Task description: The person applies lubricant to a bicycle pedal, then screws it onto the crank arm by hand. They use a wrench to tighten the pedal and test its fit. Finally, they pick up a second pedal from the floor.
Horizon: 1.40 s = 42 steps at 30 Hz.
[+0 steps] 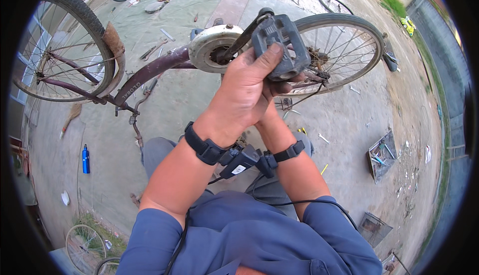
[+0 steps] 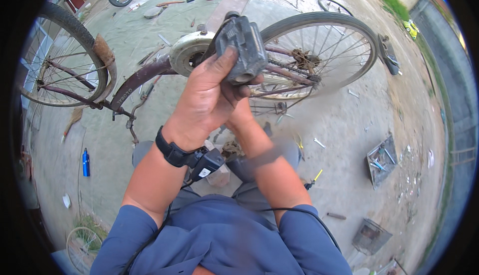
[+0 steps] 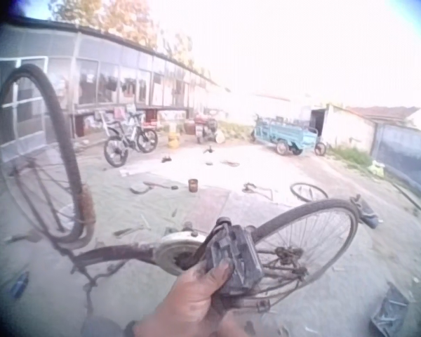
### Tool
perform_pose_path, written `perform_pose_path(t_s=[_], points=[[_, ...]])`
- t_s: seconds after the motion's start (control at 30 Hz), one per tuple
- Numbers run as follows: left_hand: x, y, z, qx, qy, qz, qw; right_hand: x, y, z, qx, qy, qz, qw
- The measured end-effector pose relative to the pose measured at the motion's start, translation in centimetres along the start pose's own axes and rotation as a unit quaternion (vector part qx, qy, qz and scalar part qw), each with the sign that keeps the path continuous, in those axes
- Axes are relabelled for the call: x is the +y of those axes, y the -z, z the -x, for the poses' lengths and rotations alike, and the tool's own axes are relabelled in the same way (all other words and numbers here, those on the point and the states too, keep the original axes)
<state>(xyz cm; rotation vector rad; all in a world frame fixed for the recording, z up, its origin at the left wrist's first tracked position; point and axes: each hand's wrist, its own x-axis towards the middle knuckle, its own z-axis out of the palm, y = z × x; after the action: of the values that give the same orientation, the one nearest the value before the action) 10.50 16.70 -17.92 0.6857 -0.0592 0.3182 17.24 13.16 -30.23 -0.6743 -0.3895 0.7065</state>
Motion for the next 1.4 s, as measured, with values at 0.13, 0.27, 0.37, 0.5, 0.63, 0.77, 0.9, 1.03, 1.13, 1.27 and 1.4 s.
perform_pose_path(t_s=[0.13,0.27,0.37,0.5,0.63,0.77,0.9,1.03,1.13,1.27,1.4], points=[[1.7,0.2,0.8,0.022,0.004,-0.022,1.000,0.7,-5.2,-0.5,-0.128,-0.017,0.019,0.991],[2.3,0.3,1.3,0.031,-0.001,-0.016,0.999,0.8,-8.8,-1.0,-0.161,-0.087,0.084,0.979],[2.8,0.3,1.6,0.031,-0.001,-0.012,0.999,-0.1,-9.7,-1.6,-0.189,-0.108,0.133,0.967],[3.2,0.1,2.1,0.035,0.007,-0.006,0.999,-1.1,-9.8,-2.8,-0.240,-0.129,0.124,0.954],[3.6,-0.2,3.0,0.035,0.001,0.013,0.999,-1.2,-10.3,-4.2,-0.268,-0.144,0.093,0.948],[3.8,-0.5,3.5,0.033,-0.009,0.015,0.999,-1.3,-10.9,-5.4,-0.296,-0.171,0.075,0.937],[4.1,-0.5,4.0,0.031,-0.013,0.011,0.999,-2.0,-10.7,-4.9,-0.308,-0.181,0.066,0.932],[4.2,-0.4,4.3,0.033,0.000,0.008,0.999,-1.7,-10.5,-5.3,-0.323,-0.177,0.033,0.929],[4.3,-0.5,4.4,0.039,-0.001,0.000,0.999,-0.4,-11.0,-6.4,-0.367,-0.180,-0.061,0.910],[4.5,-0.6,4.8,0.064,-0.003,-0.010,0.998,0.9,-11.3,-7.9,-0.426,-0.172,-0.132,0.878],[4.9,-0.3,5.1,0.065,0.001,-0.009,0.998,0.7,-11.2,-8.5,-0.458,-0.190,-0.129,0.858]])
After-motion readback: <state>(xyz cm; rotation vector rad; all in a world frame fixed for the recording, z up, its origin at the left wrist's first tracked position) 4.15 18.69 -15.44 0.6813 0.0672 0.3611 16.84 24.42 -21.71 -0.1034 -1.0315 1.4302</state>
